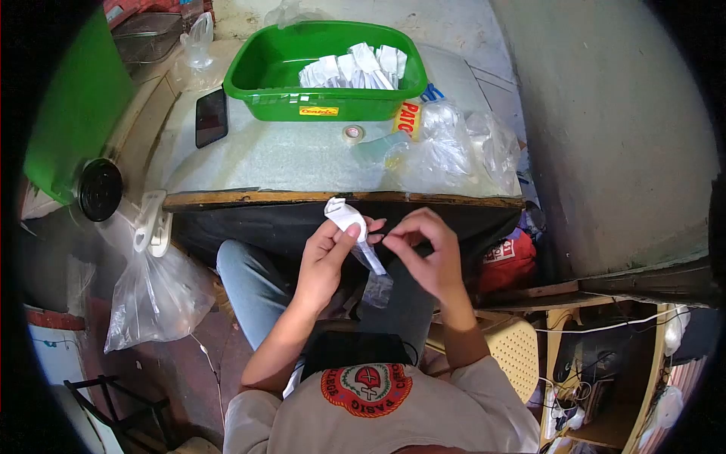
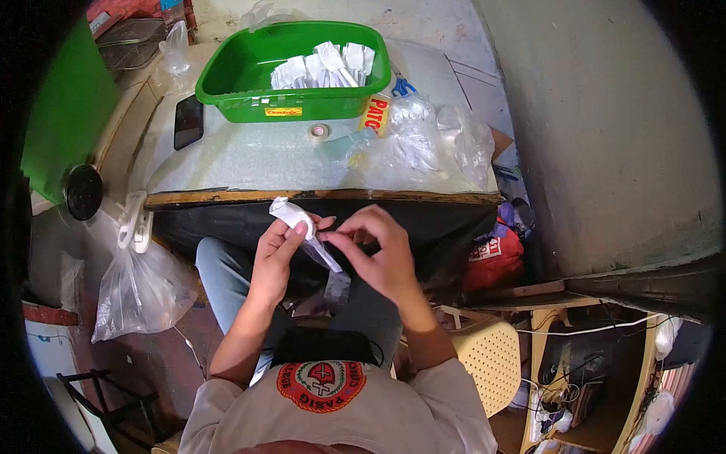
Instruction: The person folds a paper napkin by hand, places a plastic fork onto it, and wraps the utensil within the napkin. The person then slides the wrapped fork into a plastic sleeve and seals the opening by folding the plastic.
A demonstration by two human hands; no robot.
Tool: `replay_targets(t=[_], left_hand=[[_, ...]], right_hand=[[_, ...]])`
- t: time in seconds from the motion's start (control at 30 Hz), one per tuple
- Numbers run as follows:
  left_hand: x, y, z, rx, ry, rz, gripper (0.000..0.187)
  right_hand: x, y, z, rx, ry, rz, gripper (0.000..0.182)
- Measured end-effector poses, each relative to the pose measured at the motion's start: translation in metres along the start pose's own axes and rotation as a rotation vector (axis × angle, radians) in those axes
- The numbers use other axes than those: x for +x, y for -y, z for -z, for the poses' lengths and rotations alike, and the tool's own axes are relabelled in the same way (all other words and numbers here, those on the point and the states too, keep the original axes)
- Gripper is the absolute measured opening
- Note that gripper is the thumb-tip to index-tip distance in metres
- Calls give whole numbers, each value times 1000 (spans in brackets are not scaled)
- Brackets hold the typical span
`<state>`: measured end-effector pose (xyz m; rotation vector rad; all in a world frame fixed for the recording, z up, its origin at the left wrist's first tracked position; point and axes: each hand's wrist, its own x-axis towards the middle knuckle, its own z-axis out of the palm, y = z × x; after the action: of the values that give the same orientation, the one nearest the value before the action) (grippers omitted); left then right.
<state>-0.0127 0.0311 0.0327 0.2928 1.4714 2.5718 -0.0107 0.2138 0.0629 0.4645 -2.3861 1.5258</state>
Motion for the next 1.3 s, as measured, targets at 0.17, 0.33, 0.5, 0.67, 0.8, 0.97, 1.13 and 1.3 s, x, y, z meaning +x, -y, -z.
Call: replay_targets(t=[0.17, 0.33, 0.5, 0.67, 0.8, 0.97, 1.13, 1.3], left_hand=[[-6, 7, -8, -56, -38, -72, 25], [-7, 9, -7, -50, -37, -155, 24], [-9, 6, -9, -57, -38, -142, 23], [-11, 8, -3, 36, -133, -62, 21], [-10, 7, -4, -22, -135, -24, 22], [-10, 8, -2, -38, -150, 8, 24], [-9, 10, -5, -68, -210, -29, 24], [-10, 11, -8, -13, -208, -71, 22]], right_hand=[[-7, 6, -26, 86, -25, 54, 18], [-7, 2, -32, -16, -111, 217, 12], [-9, 3, -34, 35, -176, 207, 8], [-9, 3, -32, 65, -180, 142, 7], [-9, 1, -32, 23, -164, 184, 8], [-6, -1, -31, -1, -172, 194, 8], [-9, 6, -38, -15, -307, 181, 14], [-5, 10, -33, -365, -221, 403, 24]])
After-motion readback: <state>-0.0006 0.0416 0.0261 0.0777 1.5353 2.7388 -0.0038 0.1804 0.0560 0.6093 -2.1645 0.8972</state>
